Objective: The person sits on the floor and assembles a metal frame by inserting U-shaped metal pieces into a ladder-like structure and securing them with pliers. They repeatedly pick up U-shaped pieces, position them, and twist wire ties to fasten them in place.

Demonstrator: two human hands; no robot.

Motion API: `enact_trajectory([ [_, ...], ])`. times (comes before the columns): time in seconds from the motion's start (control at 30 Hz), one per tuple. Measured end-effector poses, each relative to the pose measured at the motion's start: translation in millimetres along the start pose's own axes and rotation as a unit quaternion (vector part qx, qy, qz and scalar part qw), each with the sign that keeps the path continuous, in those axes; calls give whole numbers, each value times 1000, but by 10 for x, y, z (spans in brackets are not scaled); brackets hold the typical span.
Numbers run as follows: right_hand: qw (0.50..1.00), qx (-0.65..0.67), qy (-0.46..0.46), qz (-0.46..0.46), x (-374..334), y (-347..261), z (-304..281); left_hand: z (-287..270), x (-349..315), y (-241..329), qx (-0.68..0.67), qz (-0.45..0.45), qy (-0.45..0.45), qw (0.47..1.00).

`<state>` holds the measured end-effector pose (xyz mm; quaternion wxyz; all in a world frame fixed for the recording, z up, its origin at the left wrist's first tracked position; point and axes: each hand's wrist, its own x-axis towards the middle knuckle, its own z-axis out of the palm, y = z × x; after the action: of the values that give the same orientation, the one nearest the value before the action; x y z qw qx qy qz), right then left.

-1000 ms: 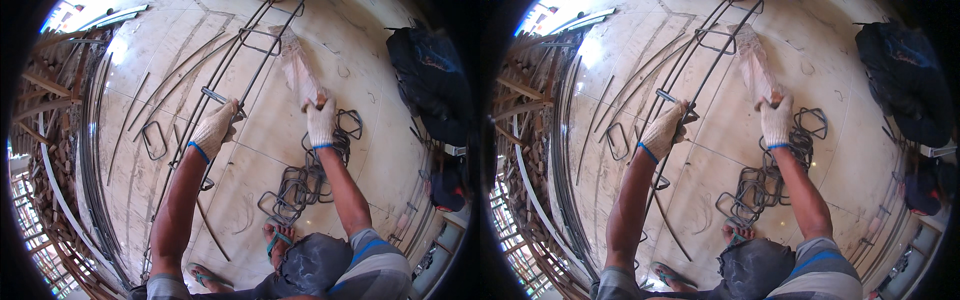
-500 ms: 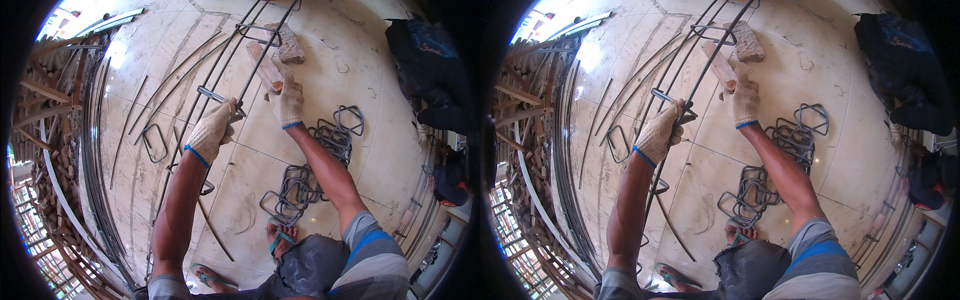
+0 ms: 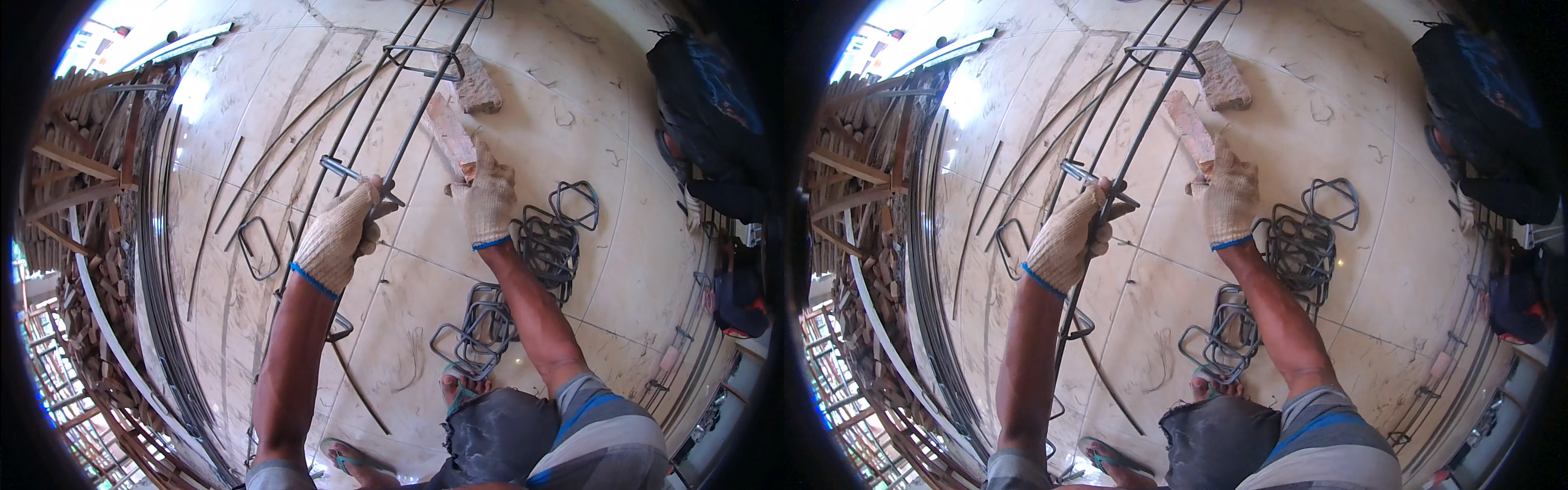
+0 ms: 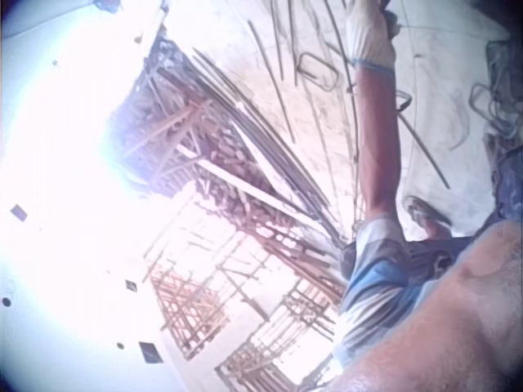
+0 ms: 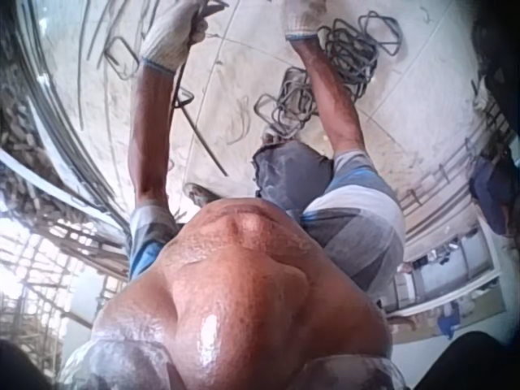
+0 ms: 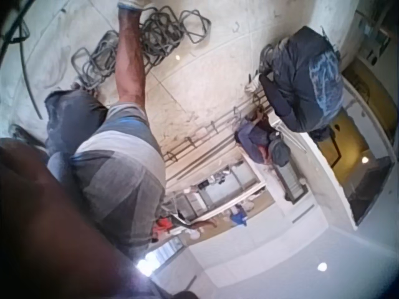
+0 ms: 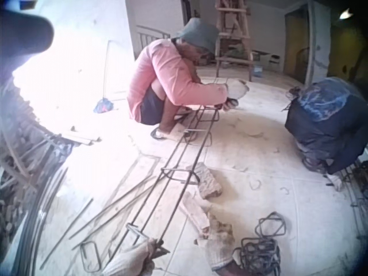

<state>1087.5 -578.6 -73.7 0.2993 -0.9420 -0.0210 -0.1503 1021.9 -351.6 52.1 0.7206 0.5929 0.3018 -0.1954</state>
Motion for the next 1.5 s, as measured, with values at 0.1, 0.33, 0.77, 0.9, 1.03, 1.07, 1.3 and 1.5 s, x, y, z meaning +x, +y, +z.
enact_trajectory([
  [0.1,998,26,-37,38,105,-149,48,22,-123,165,5,-22,28,999],
  [0.33,998,-44,17,42,666,-204,562,34,-173,213,22,-4,43,999],
  [0.77,995,-7,85,-54,874,-119,728,253,-73,-245,120,73,54,989],
  [0.9,995,77,-46,36,897,-133,640,112,-29,-315,163,92,33,982],
  [1.03,996,89,-1,18,907,-22,751,221,-69,-175,341,162,44,925],
  [1.07,997,71,19,4,908,17,769,268,-122,-69,409,160,35,897],
  [1.3,993,111,-50,10,879,-103,495,386,-167,349,641,188,136,732],
  [1.5,989,113,-93,22,931,-29,466,399,196,577,568,319,160,742],
])
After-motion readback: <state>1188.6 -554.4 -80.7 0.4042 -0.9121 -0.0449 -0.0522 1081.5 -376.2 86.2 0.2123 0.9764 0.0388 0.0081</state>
